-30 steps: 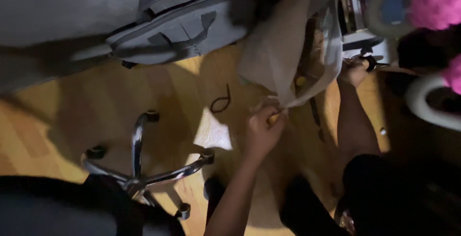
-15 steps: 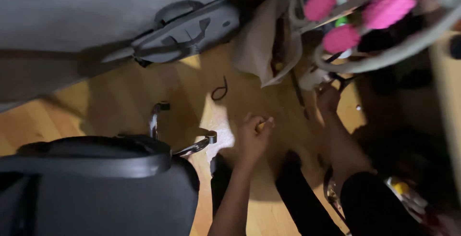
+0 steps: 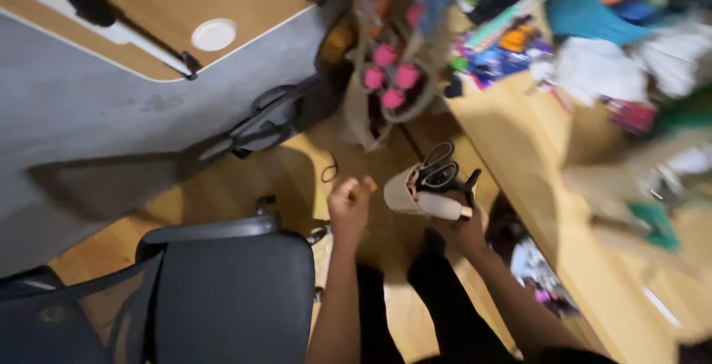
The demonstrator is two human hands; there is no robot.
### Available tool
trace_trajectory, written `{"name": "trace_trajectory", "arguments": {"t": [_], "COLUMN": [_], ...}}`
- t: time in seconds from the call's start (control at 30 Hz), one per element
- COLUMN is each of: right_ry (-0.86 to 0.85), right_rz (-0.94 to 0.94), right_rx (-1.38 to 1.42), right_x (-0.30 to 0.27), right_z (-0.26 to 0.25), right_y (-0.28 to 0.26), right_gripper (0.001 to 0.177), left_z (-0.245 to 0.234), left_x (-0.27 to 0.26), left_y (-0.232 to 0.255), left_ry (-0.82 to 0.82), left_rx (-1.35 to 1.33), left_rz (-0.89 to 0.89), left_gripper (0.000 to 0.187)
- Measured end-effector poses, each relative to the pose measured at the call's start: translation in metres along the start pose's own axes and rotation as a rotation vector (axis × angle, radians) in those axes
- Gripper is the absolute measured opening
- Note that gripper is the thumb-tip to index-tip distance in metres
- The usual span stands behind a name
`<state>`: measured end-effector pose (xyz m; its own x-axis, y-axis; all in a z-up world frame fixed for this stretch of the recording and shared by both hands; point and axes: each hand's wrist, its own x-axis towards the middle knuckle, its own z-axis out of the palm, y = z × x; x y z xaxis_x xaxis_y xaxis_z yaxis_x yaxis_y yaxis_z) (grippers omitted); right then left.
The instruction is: The person assembles a craft decoration by cutting a yellow paper strip with scissors and taping it inside a white cup, then inserts a long plastic tube into the cup and tapes it in place.
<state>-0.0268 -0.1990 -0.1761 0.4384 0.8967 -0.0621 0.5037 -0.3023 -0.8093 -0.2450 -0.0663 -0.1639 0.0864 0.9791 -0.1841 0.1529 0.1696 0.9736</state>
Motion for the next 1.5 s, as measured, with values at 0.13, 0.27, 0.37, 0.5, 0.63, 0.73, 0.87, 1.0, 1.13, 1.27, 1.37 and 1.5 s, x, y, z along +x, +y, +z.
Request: {"name": "trace_trajectory", "arguments": {"t": [0.13,0.27,0.37,0.5,0.63,0.73,0.87,1.0,1.13,1.27,1.37,1.5], "right_ry": [-0.017,0.071,0.063,0.234,0.21,0.396,0.548,0.599,0.532,0.462,0.513,-0.13], "right_rz": [0.001,0.011,0.282,0.446,0.795,0.37,0.5,0.466,0.32,0.481,0.25,0.444], "right_rx": [0.149,-0.137,-0.271,-0.236,-0.295,-0.638,-0.449,-0.377,-0.449,-0.646,-0.529,-1.062], "right_x": [-0.026,-0.073,-0.116,-0.179,-0.224,-0.231,-0.21,-0.19,-0.187,-0.189,-0.154,-0.07], "right_z": [-0.077,-0.155,-0.209,-0.261,-0.303,-0.321,-0.348,-0.383,-0.412,-0.456,-0.477,-0.467], "right_y": [-0.04,-0.05,-0.053,-0.062,-0.032,0.022,0.074,0.105,0.093,0.028,-0.004,0.007], "right_gripper": [0.046,0.034,0.035,0.039,0.041,0.03,0.035,0.038,0.026,0.017,0.022,0.016], "left_z": [0.002,0.034,0.069,0.111,0.155,0.191,0.233,0.27,0.302,0.319,0.329,0.333], "left_x": [-0.015,-0.04,-0.059,-0.091,-0.123,-0.14,-0.165,-0.183,-0.196,-0.201,-0.2,-0.206], "left_y": [0.083,0.151,0.186,0.218,0.246,0.255,0.261,0.264,0.266,0.27,0.273,0.276], "left_ry": [-0.063,-0.216,-0.418,-0.719,-0.923,-0.982,-0.989,-0.977,-1.003,-0.991,-0.98,-0.987], "left_rx": [-0.001,0.059,0.081,0.05,0.114,0.213,0.212,0.075,0.191,0.213,0.251,0.239], "left_rz": [0.258,0.32,0.27,0.297,0.421,0.491,0.548,0.48,0.446,0.545,0.57,0.577], "left_gripper": [0.014,0.014,0.013,0.012,0.022,0.031,0.031,0.025,0.025,0.024,0.025,0.025]}}
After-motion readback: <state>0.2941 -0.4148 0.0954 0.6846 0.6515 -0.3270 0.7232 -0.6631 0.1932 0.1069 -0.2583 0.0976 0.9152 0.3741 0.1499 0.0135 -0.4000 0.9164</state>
